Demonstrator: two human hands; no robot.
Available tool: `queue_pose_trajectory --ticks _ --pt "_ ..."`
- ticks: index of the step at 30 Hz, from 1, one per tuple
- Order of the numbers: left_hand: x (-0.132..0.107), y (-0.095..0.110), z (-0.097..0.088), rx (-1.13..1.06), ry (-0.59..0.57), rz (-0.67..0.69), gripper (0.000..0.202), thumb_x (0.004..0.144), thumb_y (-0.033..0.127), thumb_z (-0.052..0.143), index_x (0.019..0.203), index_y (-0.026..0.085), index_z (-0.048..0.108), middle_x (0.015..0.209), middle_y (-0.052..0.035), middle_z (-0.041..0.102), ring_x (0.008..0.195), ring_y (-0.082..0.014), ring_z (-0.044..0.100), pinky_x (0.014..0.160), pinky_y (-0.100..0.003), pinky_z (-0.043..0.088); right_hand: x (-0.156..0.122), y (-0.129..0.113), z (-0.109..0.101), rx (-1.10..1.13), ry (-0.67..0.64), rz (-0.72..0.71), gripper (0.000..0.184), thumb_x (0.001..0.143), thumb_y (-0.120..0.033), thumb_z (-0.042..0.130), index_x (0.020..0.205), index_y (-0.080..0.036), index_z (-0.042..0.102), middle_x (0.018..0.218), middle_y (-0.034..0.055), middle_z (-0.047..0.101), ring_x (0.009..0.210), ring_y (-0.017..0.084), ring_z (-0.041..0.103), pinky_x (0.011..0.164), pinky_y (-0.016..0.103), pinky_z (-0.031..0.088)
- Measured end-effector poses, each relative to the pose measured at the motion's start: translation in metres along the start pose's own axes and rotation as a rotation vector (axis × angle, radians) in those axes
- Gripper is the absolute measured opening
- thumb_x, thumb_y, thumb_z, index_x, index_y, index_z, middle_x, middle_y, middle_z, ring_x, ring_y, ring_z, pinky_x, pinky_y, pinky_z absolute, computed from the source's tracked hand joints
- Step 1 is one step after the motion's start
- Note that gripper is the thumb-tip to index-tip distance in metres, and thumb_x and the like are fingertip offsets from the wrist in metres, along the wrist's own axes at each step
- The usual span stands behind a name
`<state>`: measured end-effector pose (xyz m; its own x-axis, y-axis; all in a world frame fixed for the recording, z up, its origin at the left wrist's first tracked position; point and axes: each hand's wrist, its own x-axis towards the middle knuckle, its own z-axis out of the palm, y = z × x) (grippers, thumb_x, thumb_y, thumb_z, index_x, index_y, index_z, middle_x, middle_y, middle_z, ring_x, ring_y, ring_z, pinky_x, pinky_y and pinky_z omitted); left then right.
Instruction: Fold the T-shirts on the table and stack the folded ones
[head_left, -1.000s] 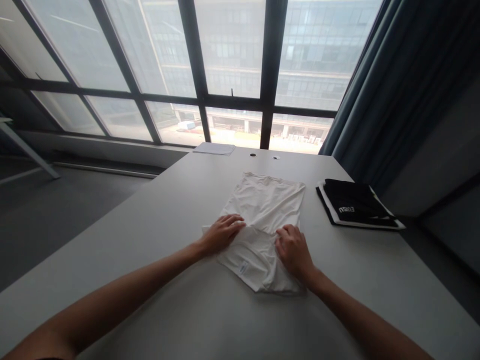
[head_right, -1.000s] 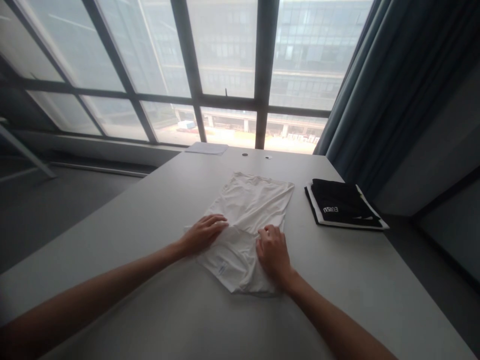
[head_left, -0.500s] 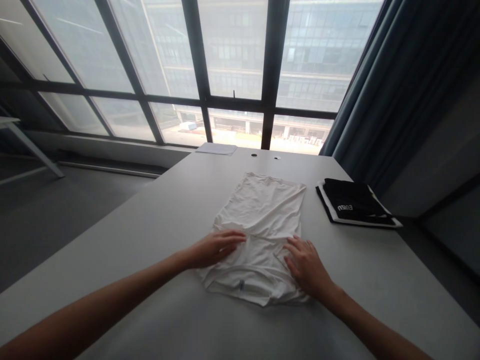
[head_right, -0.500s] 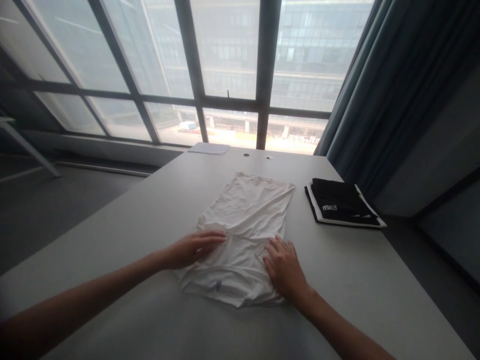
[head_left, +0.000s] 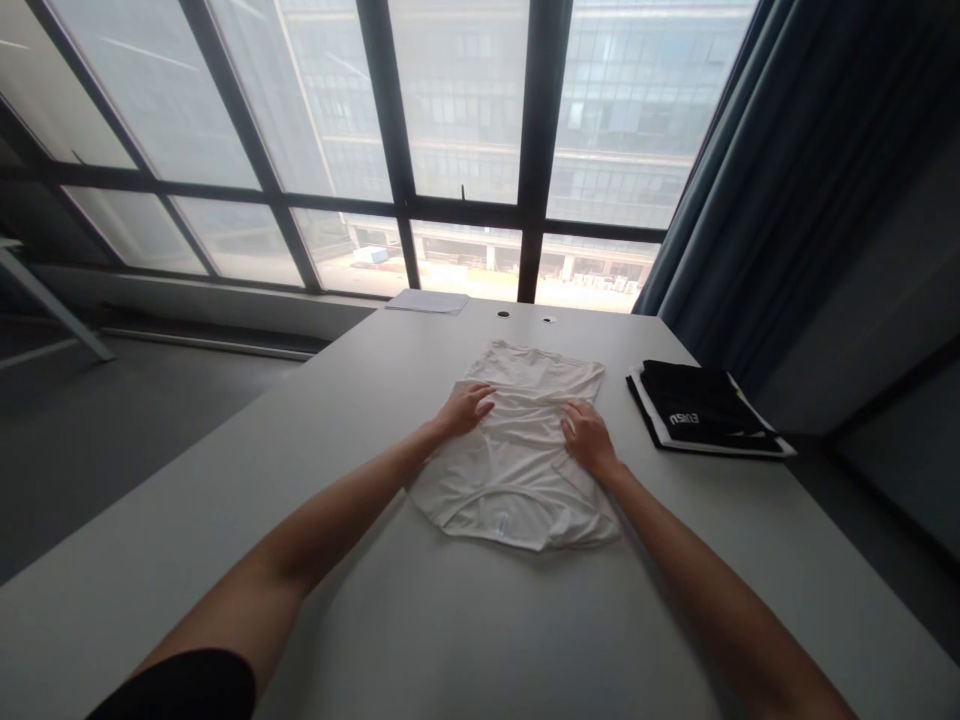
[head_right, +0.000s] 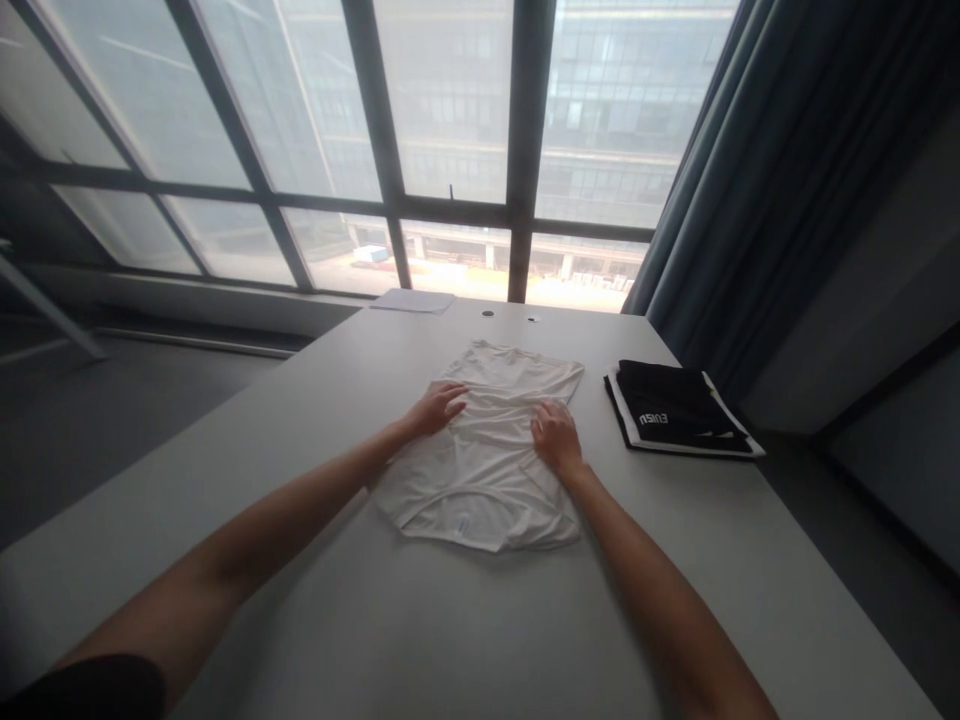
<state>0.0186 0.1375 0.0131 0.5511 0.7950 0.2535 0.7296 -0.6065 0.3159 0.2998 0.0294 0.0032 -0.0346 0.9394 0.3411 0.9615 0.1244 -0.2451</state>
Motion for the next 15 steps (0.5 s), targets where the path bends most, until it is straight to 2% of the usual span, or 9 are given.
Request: queue_pose_trajectory --ticks 2,4,6,8,10,12,15 --pt "-0.018 0.008 -0.004 -0.005 0.09 0.004 0.043 0.099 0.043 0.047 0.134 0.021 0.061 0.135 -0.0123 0.059 0.126 -0.0268 0.054 0.111 -0.042 0.04 -0.018 -0.006 -0.005 -0.019 0.108 0.059 0.031 0.097 -0.028 0.046 0.12 -0.016 0.065 0.124 0.0149 0.063 0.116 0.027 0.054 0.099 0.038 0.039" --pt "-0.046 0.013 -0.005 0.003 0.15 -0.002 0.048 0.093 0.05 0.058 0.131 0.021 0.062 0.125 -0.0121 0.063 0.119 -0.0294 0.057 0.106 -0.043 0.043 -0.044 -0.013 -0.007 -0.053 0.1 0.063 0.025 0.095 -0.035 0.054 0.109 -0.019 0.066 0.112 0.0132 0.065 0.105 0.027 0.056 0.091 0.037 0.04" --pt "-0.073 0.014 -0.003 -0.027 0.131 -0.032 0.05 0.086 0.047 0.066 0.13 0.021 0.063 0.119 -0.0114 0.065 0.112 -0.03 0.06 0.101 -0.041 0.046 -0.068 -0.018 -0.007 -0.073 0.043 0.048 0.019 0.092 -0.036 0.058 0.101 -0.02 0.066 0.105 0.0116 0.066 0.1 0.027 0.057 0.086 0.037 0.04" --pt "-0.093 0.011 -0.004 -0.135 0.086 -0.112 0.043 0.084 0.037 0.066 0.123 0.021 0.066 0.108 -0.009 0.068 0.099 -0.0271 0.064 0.093 -0.037 0.049 -0.083 -0.018 -0.007 -0.054 0.012 0.056 0.014 0.093 -0.031 0.057 0.093 -0.02 0.065 0.099 0.0103 0.067 0.096 0.026 0.058 0.083 0.035 0.04" --pt "-0.104 0.006 -0.009 -0.267 0.071 -0.215 0.029 0.082 0.034 0.062 0.105 0.019 0.071 0.091 -0.0054 0.07 0.083 -0.0235 0.065 0.083 -0.033 0.051 -0.088 -0.015 -0.008 0.041 0.026 0.09 0.017 0.094 -0.029 0.054 0.084 -0.02 0.064 0.092 0.0085 0.068 0.089 0.024 0.059 0.08 0.033 0.04" --pt "-0.11 0.0 -0.019 -0.385 0.108 -0.305 0.026 0.083 0.04 0.059 0.091 0.018 0.071 0.078 -0.0029 0.069 0.073 -0.0212 0.063 0.074 -0.031 0.051 -0.088 -0.009 -0.013 0.205 0.086 0.151 0.024 0.095 -0.034 0.053 0.08 -0.02 0.063 0.084 0.0066 0.068 0.08 0.021 0.06 0.076 0.031 0.041" --pt "-0.123 -0.011 -0.039 -0.667 0.317 -0.432 0.033 0.081 0.047 0.061 0.09 0.016 0.068 0.079 -0.0026 0.068 0.072 -0.019 0.063 0.067 -0.028 0.052 -0.089 0.004 -0.025 0.503 0.234 0.258 0.034 0.093 -0.048 0.054 0.079 -0.019 0.065 0.076 0.0047 0.067 0.071 0.019 0.059 0.069 0.03 0.043"
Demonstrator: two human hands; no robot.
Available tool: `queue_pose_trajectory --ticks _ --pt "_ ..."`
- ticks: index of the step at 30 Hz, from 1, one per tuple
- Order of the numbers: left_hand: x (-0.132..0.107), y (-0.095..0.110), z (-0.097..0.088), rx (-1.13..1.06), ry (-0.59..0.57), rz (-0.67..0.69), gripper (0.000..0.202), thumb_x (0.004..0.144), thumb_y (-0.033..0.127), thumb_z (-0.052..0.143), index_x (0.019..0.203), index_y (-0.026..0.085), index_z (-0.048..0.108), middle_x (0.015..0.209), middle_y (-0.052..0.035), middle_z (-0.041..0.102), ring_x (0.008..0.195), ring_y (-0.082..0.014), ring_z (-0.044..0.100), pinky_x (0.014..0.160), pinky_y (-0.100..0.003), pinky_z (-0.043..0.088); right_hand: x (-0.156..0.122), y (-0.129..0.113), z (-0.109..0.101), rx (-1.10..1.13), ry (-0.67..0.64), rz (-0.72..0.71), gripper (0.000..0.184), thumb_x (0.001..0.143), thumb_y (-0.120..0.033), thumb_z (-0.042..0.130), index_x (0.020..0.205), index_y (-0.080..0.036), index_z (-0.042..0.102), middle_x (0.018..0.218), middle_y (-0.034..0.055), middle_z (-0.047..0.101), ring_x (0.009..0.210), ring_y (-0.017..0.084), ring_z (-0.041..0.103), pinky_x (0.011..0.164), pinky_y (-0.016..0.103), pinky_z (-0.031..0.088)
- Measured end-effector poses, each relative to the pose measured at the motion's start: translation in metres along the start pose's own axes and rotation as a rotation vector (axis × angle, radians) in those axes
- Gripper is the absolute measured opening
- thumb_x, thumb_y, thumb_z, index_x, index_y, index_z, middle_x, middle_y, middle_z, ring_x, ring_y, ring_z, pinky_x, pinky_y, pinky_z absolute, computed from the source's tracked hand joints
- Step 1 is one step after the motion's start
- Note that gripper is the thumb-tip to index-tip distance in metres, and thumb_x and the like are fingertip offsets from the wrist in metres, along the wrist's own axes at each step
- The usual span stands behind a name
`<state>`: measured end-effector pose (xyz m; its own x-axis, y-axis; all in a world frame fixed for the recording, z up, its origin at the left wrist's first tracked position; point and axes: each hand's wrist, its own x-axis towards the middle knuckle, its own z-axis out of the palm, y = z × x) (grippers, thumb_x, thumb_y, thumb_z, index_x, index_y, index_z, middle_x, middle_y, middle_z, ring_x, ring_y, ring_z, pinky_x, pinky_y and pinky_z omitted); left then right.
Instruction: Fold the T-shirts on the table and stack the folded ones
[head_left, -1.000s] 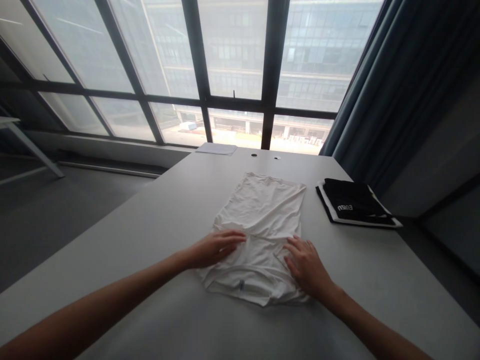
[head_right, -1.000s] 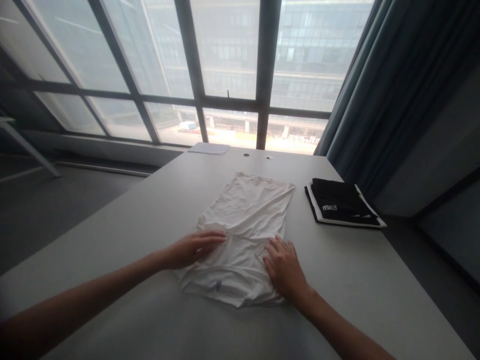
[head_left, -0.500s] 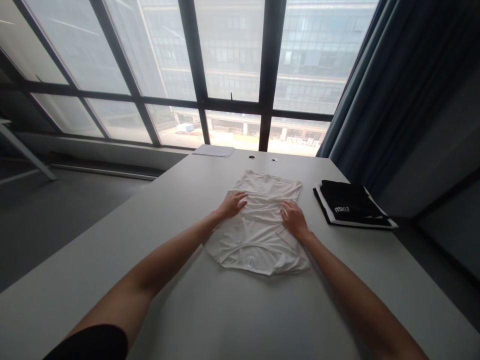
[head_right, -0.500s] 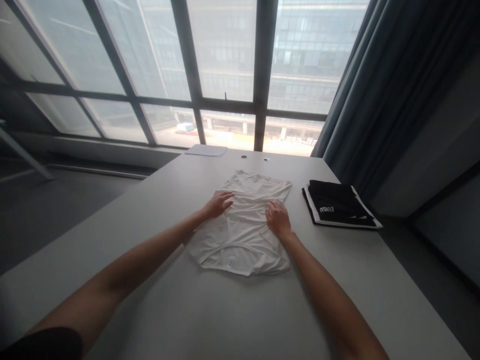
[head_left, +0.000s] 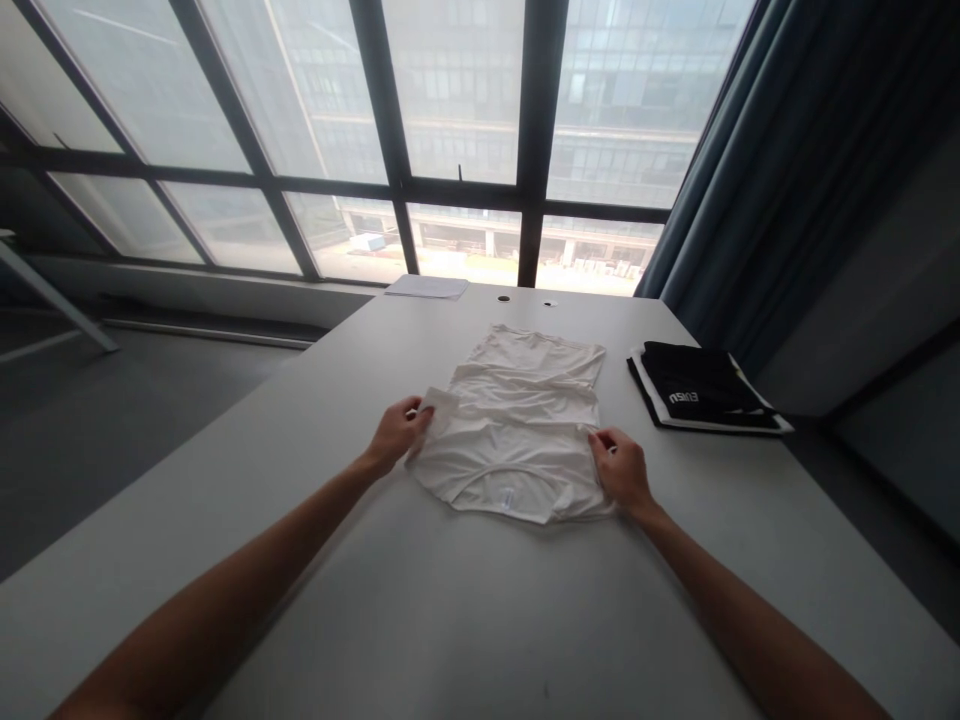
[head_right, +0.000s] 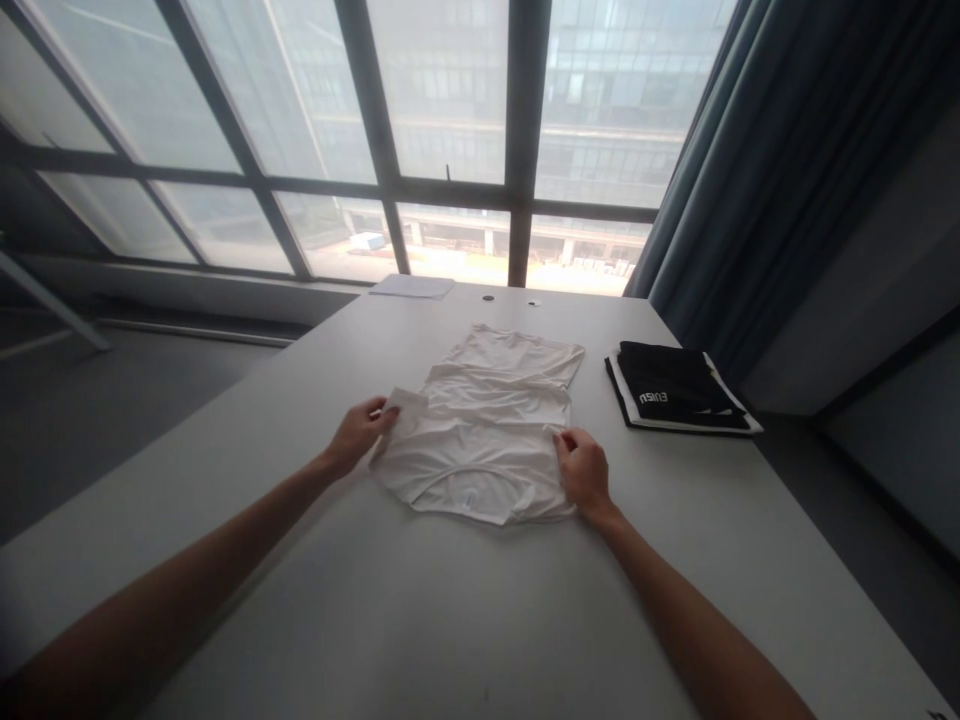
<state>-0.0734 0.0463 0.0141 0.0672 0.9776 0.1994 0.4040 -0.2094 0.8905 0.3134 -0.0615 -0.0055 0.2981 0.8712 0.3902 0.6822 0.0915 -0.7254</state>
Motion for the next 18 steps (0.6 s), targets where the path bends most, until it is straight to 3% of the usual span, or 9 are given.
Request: queue_pose_trajectory --ticks 3,6,9,10,12,13,15,18 --pt "-0.009 -0.009 -0.032 -0.325 0.23 -0.122 0.033 0.072 0.043 0.069 0.09 0.016 0.063 0.084 -0.0021 0.066 0.074 -0.0176 0.063 0.065 -0.027 0.053 0.0 0.016 -0.023 0.234 0.212 0.143 0.036 0.087 -0.053 0.06 0.081 -0.018 0.064 0.071 0.002 0.063 0.066 0.017 0.056 0.062 0.028 0.043" --pt "-0.022 -0.03 -0.061 -0.367 0.358 -0.257 0.03 0.067 0.035 0.068 0.091 0.017 0.059 0.085 -0.0017 0.064 0.075 -0.0177 0.063 0.065 -0.029 0.056 -0.006 0.047 -0.047 0.375 0.391 0.371 0.031 0.08 -0.049 0.063 0.087 -0.018 0.063 0.072 -0.0001 0.061 0.063 0.015 0.054 0.058 0.027 0.044" --pt "-0.034 -0.049 -0.078 -0.084 0.433 -0.307 0.039 0.069 0.032 0.066 0.104 0.018 0.058 0.098 -0.0062 0.062 0.082 -0.0219 0.064 0.075 -0.039 0.058 -0.014 0.08 -0.067 0.389 0.4 0.544 0.031 0.076 -0.046 0.06 0.091 -0.019 0.061 0.077 0.002 0.061 0.065 0.018 0.057 0.058 0.031 0.048" --pt "-0.037 -0.051 -0.08 0.066 0.468 -0.249 0.045 0.07 0.032 0.066 0.112 0.017 0.058 0.107 -0.0094 0.061 0.089 -0.0246 0.064 0.083 -0.044 0.057 -0.016 0.087 -0.073 0.326 0.398 0.54 0.031 0.075 -0.044 0.059 0.092 -0.019 0.06 0.08 0.0037 0.062 0.068 0.02 0.059 0.061 0.033 0.05" --pt "-0.041 -0.048 -0.075 0.356 0.493 -0.012 0.053 0.074 0.03 0.064 0.124 0.017 0.056 0.122 -0.0141 0.056 0.107 -0.03 0.06 0.099 -0.051 0.05 -0.021 0.089 -0.079 0.117 0.425 0.393 0.032 0.076 -0.039 0.057 0.098 -0.017 0.06 0.093 0.0089 0.063 0.079 0.023 0.06 0.069 0.038 0.051" --pt "-0.042 -0.043 -0.069 0.456 0.447 0.137 0.049 0.077 0.029 0.062 0.125 0.017 0.058 0.125 -0.0142 0.055 0.114 -0.0309 0.057 0.105 -0.051 0.045 -0.024 0.084 -0.079 -0.001 0.435 0.262 0.032 0.077 -0.036 0.056 0.102 -0.017 0.061 0.099 0.0112 0.062 0.086 0.025 0.06 0.075 0.04 0.052" --pt "-0.043 -0.03 -0.051 0.538 0.23 0.397 0.032 0.087 0.026 0.054 0.116 0.02 0.065 0.121 -0.0117 0.06 0.118 -0.0288 0.057 0.108 -0.047 0.043 -0.03 0.064 -0.074 -0.17 0.368 -0.03 0.028 0.082 -0.03 0.052 0.106 -0.018 0.062 0.106 0.0126 0.061 0.099 0.028 0.058 0.087 0.045 0.05" --pt "-0.041 -0.013 -0.015 0.511 -0.179 0.581 0.028 0.099 0.029 0.044 0.109 0.023 0.07 0.116 -0.008 0.067 0.11 -0.0229 0.063 0.103 -0.039 0.049 -0.041 0.026 -0.054 -0.234 0.017 -0.342 0.025 0.092 -0.024 0.044 0.102 -0.021 0.066 0.11 0.0117 0.064 0.111 0.027 0.057 0.1 0.046 0.046"
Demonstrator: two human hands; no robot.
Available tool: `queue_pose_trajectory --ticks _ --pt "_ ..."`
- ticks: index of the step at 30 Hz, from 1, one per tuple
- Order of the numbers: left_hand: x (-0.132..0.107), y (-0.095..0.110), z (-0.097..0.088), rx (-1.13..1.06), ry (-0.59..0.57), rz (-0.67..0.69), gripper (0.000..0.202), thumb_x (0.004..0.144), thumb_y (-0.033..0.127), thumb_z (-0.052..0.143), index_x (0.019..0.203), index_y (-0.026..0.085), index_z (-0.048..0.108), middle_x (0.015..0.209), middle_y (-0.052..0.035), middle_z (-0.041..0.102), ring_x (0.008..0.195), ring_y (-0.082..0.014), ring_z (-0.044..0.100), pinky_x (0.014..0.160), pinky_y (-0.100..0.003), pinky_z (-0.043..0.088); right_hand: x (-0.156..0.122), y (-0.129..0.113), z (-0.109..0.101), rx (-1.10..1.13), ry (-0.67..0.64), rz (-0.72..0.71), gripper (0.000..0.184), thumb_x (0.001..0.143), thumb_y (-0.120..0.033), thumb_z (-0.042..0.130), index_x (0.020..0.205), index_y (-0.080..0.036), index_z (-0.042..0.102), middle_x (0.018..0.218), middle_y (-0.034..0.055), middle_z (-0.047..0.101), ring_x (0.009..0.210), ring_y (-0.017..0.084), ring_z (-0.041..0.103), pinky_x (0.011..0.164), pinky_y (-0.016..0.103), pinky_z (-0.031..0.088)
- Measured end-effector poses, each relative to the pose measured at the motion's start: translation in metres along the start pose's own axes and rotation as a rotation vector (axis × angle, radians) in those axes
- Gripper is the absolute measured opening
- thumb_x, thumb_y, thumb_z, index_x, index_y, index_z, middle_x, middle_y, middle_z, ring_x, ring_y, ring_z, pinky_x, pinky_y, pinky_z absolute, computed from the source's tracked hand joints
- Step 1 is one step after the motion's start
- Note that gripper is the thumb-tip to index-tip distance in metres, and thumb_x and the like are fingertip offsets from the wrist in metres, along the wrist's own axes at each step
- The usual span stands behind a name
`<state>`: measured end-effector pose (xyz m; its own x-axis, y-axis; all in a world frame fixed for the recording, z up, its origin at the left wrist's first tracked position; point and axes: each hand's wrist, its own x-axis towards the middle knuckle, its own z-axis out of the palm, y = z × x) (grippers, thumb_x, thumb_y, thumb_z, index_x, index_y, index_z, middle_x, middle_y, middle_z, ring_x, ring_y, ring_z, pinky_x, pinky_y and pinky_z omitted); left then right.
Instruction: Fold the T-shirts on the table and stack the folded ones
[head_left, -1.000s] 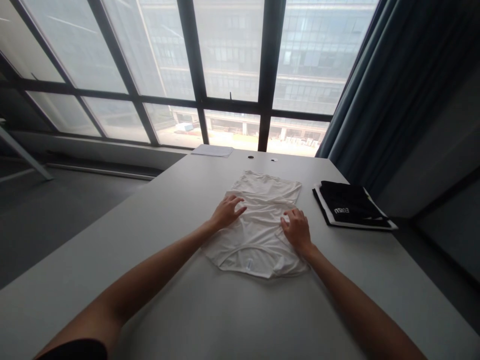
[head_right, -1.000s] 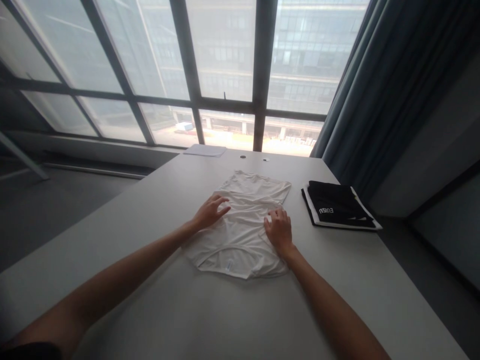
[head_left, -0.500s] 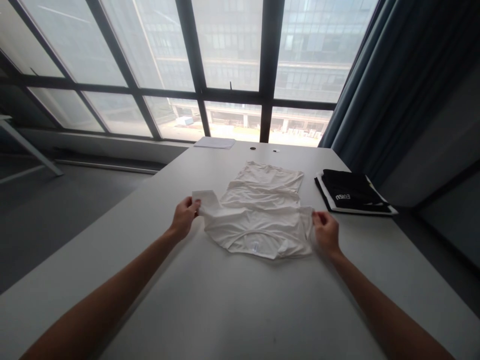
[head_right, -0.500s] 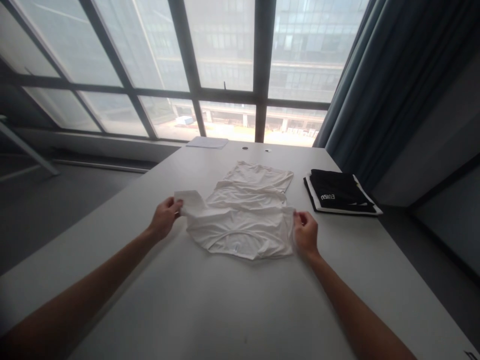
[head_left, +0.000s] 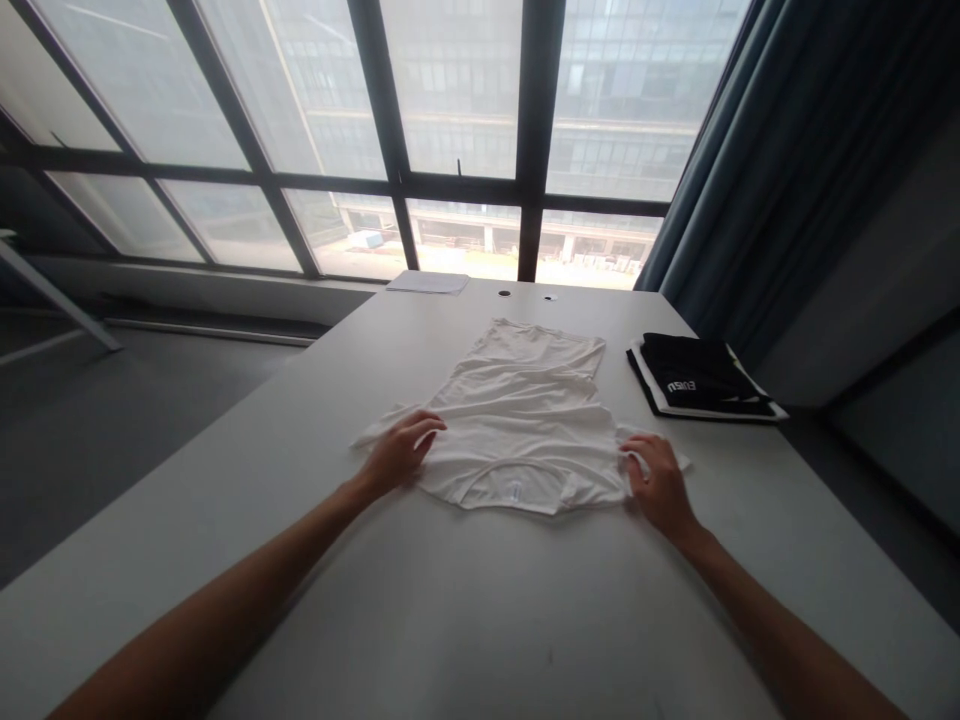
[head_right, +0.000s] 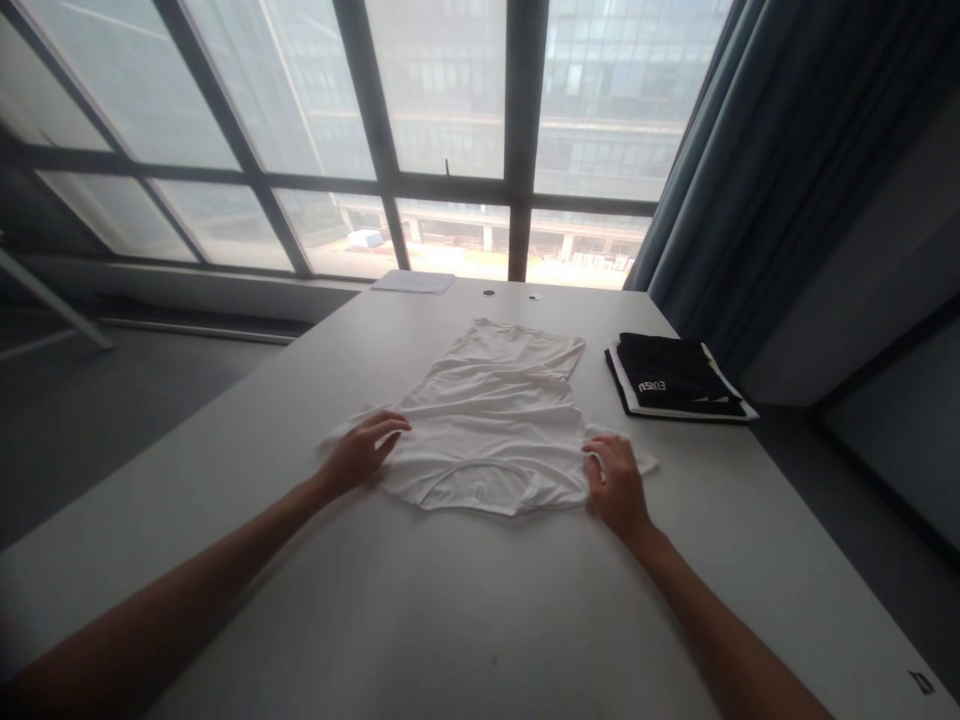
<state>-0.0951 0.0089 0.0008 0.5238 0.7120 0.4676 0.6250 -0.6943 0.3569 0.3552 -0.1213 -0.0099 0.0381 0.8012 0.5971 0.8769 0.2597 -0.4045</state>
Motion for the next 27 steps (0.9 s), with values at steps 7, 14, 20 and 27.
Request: queue_pose_trajectory --ticks 7,14,20,27 --pt "-0.012 0.028 0.015 0.079 -0.5 0.213 0.056 0.104 0.045 0.042 0.158 0.035 0.03 0.167 -0.0035 0.019 0.154 -0.0304 0.012 0.123 -0.057 0.007 -0.043 -0.042 0.004 -0.106 -0.639 -0.089 0.064 0.097 -0.032 0.048 0.158 -0.026 0.03 0.168 0.0099 0.013 0.155 0.03 0.007 0.121 0.055 0.018" --pt "-0.014 0.049 -0.019 -0.094 -0.632 0.155 0.054 0.099 0.05 0.048 0.152 0.044 0.039 0.161 0.0029 0.034 0.152 -0.0225 0.022 0.125 -0.044 0.013 -0.054 -0.064 -0.029 0.048 -0.689 0.016 0.052 0.092 -0.04 0.057 0.144 -0.03 0.055 0.16 0.0089 0.037 0.148 0.031 0.031 0.119 0.052 0.03" --pt "0.089 0.008 0.028 -0.051 -0.301 0.026 0.045 0.099 0.039 0.044 0.138 0.025 0.061 0.148 -0.0048 0.054 0.136 -0.0229 0.05 0.117 -0.037 0.035 0.039 -0.044 0.038 -0.059 -0.363 0.16 0.047 0.094 -0.022 0.042 0.136 -0.012 0.059 0.145 0.0168 0.054 0.137 0.026 0.047 0.117 0.041 0.033" --pt "0.181 -0.029 0.086 0.141 -0.356 -0.118 0.051 0.102 0.035 0.038 0.15 0.022 0.048 0.16 -0.008 0.038 0.149 -0.0256 0.03 0.121 -0.047 0.024 0.104 -0.018 0.104 -0.284 -0.38 0.28 0.054 0.1 -0.028 0.037 0.149 -0.008 0.043 0.158 0.0199 0.036 0.148 0.03 0.028 0.118 0.046 0.025"
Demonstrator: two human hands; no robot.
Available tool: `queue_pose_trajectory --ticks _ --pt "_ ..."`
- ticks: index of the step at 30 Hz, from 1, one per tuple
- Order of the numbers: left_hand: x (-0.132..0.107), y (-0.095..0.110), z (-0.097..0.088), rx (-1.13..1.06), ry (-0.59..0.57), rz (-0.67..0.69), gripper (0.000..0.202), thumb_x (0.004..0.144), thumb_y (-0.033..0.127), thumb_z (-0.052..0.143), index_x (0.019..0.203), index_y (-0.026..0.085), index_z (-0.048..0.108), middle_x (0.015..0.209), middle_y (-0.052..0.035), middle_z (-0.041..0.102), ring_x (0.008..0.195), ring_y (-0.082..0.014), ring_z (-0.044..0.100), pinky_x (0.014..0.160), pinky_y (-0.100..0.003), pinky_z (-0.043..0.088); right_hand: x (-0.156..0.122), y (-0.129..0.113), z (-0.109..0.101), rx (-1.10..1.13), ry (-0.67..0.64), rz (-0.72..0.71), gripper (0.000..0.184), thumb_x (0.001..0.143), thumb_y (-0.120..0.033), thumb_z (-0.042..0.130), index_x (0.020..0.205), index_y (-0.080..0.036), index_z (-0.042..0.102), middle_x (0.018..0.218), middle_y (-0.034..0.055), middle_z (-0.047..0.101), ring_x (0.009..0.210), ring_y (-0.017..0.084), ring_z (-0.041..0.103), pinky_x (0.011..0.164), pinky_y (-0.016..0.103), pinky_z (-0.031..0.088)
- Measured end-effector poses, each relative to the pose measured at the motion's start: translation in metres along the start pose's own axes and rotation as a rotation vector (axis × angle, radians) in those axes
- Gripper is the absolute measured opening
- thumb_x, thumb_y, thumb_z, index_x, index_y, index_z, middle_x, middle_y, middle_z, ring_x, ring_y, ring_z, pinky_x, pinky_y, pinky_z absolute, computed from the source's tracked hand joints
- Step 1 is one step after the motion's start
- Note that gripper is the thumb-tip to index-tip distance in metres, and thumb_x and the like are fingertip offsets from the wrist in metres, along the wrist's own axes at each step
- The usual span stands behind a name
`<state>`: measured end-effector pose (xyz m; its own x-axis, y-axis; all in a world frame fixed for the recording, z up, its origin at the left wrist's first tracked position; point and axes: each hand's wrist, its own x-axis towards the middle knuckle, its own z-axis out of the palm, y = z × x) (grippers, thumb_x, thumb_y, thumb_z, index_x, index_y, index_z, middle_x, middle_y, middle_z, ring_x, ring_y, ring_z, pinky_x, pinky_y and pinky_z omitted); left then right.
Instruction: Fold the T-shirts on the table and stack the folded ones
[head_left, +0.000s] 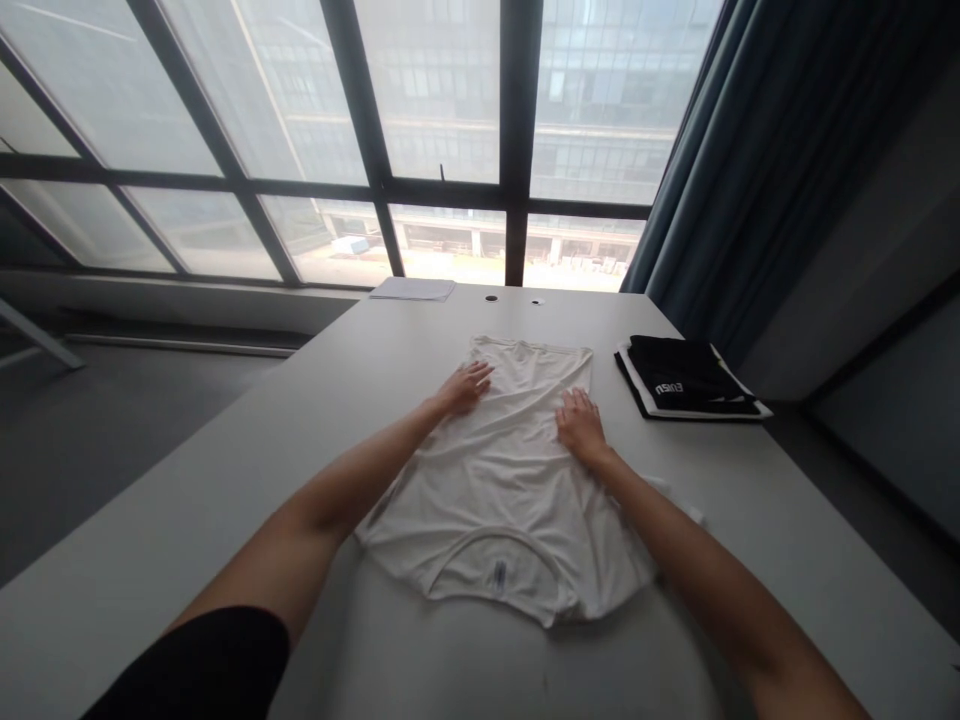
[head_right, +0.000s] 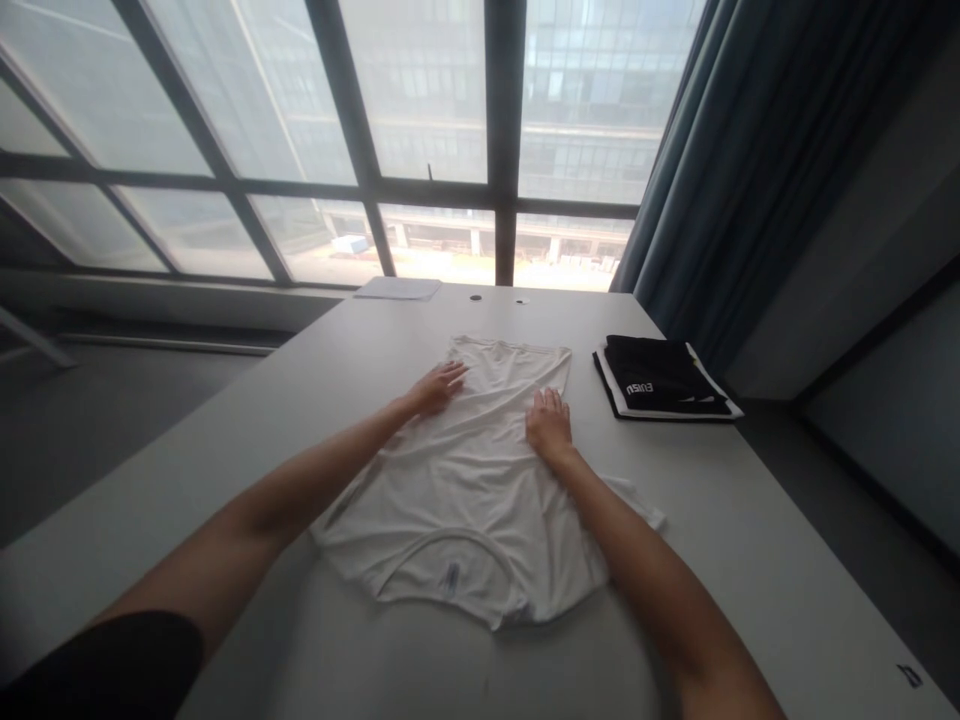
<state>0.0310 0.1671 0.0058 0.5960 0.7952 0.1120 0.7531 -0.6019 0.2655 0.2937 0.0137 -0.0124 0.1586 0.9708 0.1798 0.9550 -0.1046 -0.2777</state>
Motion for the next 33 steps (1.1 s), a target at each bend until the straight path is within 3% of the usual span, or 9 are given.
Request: queue_pose_trajectory --ticks 3,8,10,13,17,19,25,29,33 --pt "0.008 -0.016 0.006 0.036 -0.063 -0.092 0.057 0.103 0.049 0.035 0.154 0.026 0.04 0.165 -0.0097 0.025 0.152 -0.0339 0.019 0.118 -0.064 0.017 0.006 0.008 0.009 -0.031 -0.072 -0.015 0.059 0.102 -0.04 0.036 0.153 -0.01 0.036 0.163 0.0197 0.027 0.151 0.031 0.02 0.119 0.053 0.019" --pt "-0.018 -0.039 0.01 0.074 -0.08 -0.239 0.063 0.103 0.055 0.027 0.159 0.025 0.029 0.167 -0.0128 0.013 0.153 -0.0387 0.009 0.114 -0.07 0.012 -0.009 0.029 0.012 -0.05 -0.113 -0.102 0.06 0.103 -0.045 0.034 0.155 -0.016 0.034 0.165 0.0159 0.023 0.153 0.027 0.016 0.121 0.051 0.013" --pt "-0.033 -0.042 0.012 0.067 -0.077 -0.252 0.064 0.102 0.057 0.03 0.158 0.026 0.031 0.167 -0.0132 0.014 0.153 -0.0404 0.01 0.113 -0.071 0.013 -0.017 0.032 0.011 -0.051 -0.133 -0.13 0.061 0.103 -0.046 0.035 0.156 -0.016 0.033 0.165 0.0162 0.024 0.153 0.028 0.017 0.12 0.053 0.014" --pt "-0.041 -0.046 0.011 0.026 -0.02 -0.218 0.058 0.1 0.052 0.041 0.152 0.028 0.042 0.163 -0.0126 0.03 0.15 -0.0388 0.023 0.114 -0.067 0.021 -0.016 0.031 0.006 -0.032 -0.124 -0.153 0.058 0.103 -0.045 0.035 0.153 -0.016 0.039 0.162 0.0173 0.03 0.151 0.03 0.022 0.119 0.056 0.017" --pt "-0.01 -0.058 -0.004 0.002 0.078 -0.208 0.045 0.098 0.034 0.046 0.141 0.024 0.056 0.153 -0.0092 0.047 0.142 -0.0259 0.04 0.119 -0.041 0.028 0.035 0.025 -0.005 0.077 -0.031 -0.128 0.048 0.101 -0.033 0.037 0.142 -0.014 0.054 0.154 0.0153 0.045 0.145 0.026 0.036 0.117 0.043 0.027" --pt "0.014 -0.069 -0.015 -0.007 0.125 -0.242 0.043 0.096 0.027 0.047 0.136 0.019 0.061 0.147 -0.0107 0.053 0.135 -0.0243 0.049 0.116 -0.034 0.033 0.072 0.026 -0.01 0.131 0.012 -0.065 0.045 0.098 -0.025 0.04 0.136 -0.013 0.061 0.144 0.0145 0.057 0.135 0.024 0.048 0.113 0.034 0.033" --pt "0.062 -0.111 -0.034 -0.05 0.208 -0.386 0.039 0.088 0.027 0.058 0.123 0.015 0.071 0.114 -0.0138 0.072 0.109 -0.0259 0.065 0.101 -0.034 0.046 0.159 0.051 -0.009 0.156 0.07 0.086 0.043 0.09 -0.014 0.047 0.127 -0.008 0.067 0.13 0.0197 0.065 0.121 0.027 0.059 0.104 0.035 0.042" --pt "0.08 -0.132 -0.033 -0.113 0.137 -0.39 0.025 0.079 0.033 0.07 0.097 0.018 0.079 0.09 -0.0093 0.076 0.085 -0.0224 0.069 0.081 -0.029 0.052 0.191 0.07 0.0 0.19 0.029 0.102 0.041 0.085 -0.013 0.056 0.124 -0.009 0.069 0.122 0.0176 0.07 0.107 0.023 0.066 0.094 0.031 0.047" --pt "0.092 -0.144 -0.032 -0.176 0.097 -0.359 0.018 0.068 0.036 0.078 0.078 0.021 0.078 0.079 -0.0059 0.075 0.077 -0.0215 0.067 0.07 -0.027 0.05 0.214 0.083 0.007 0.232 -0.021 0.073 0.028 0.08 -0.015 0.064 0.106 -0.011 0.075 0.094 0.0103 0.076 0.08 0.016 0.067 0.077 0.024 0.05"
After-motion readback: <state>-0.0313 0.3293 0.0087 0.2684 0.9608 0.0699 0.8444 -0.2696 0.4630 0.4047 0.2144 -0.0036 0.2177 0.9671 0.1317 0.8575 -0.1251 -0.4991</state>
